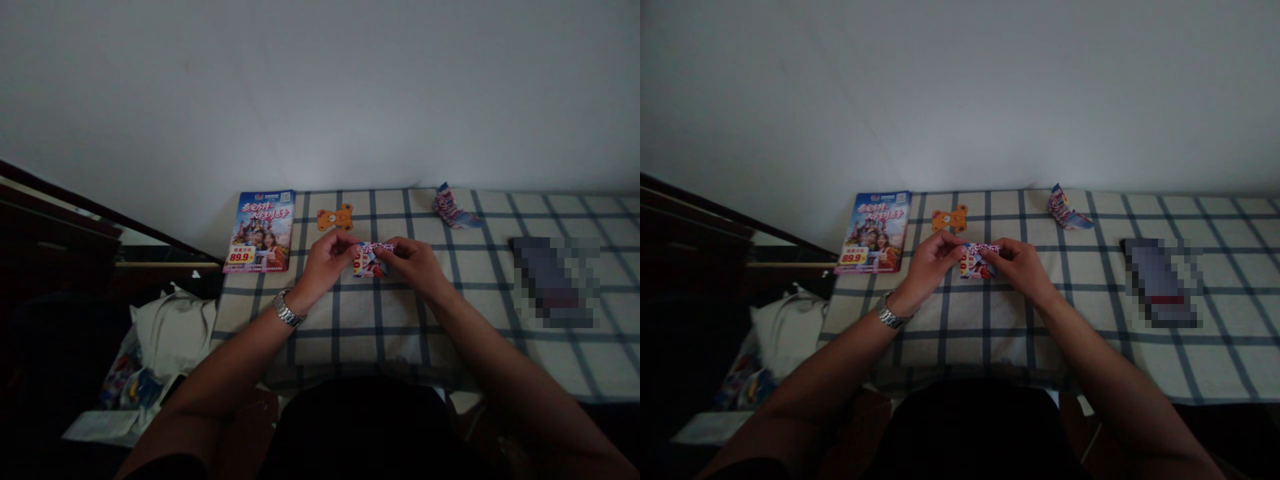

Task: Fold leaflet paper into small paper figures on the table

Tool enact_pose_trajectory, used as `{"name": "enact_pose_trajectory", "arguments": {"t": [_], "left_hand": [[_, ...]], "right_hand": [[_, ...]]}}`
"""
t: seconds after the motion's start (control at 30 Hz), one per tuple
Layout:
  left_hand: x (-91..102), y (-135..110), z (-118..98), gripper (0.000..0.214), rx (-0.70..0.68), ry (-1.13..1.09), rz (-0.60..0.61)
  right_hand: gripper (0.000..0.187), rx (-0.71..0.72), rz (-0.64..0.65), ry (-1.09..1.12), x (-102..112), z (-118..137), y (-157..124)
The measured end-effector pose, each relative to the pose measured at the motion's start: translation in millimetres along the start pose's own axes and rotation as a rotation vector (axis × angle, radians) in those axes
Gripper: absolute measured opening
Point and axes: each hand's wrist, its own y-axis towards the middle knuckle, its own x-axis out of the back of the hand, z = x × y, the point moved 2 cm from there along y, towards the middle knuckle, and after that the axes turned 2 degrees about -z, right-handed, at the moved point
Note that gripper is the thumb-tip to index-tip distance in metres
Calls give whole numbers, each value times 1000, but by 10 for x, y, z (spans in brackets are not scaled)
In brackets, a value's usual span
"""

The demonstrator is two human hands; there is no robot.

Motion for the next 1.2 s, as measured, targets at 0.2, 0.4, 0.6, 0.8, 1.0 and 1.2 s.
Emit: {"name": "enact_pose_trajectory", "arguments": {"t": [0.2,0.4,0.6,0.8,1.0,1.2], "left_hand": [[-4,1,-20,25,-4,17,10],[7,17,6,27,20,-3,64],[19,15,16,26,26,4,72],[29,14,18,27,44,21,39],[23,2,21,27,23,38,37],[-6,-8,-29,26,27,29,42]], "right_hand": [[36,24,-37,-12,-18,12,-16],[36,28,-62,-11,-27,21,-20],[41,50,-53,-28,-16,21,-24],[41,22,14,-36,-32,51,-35],[36,40,85,-151,-36,46,-50],[38,32,63,-206,-21,16,-45]]}}
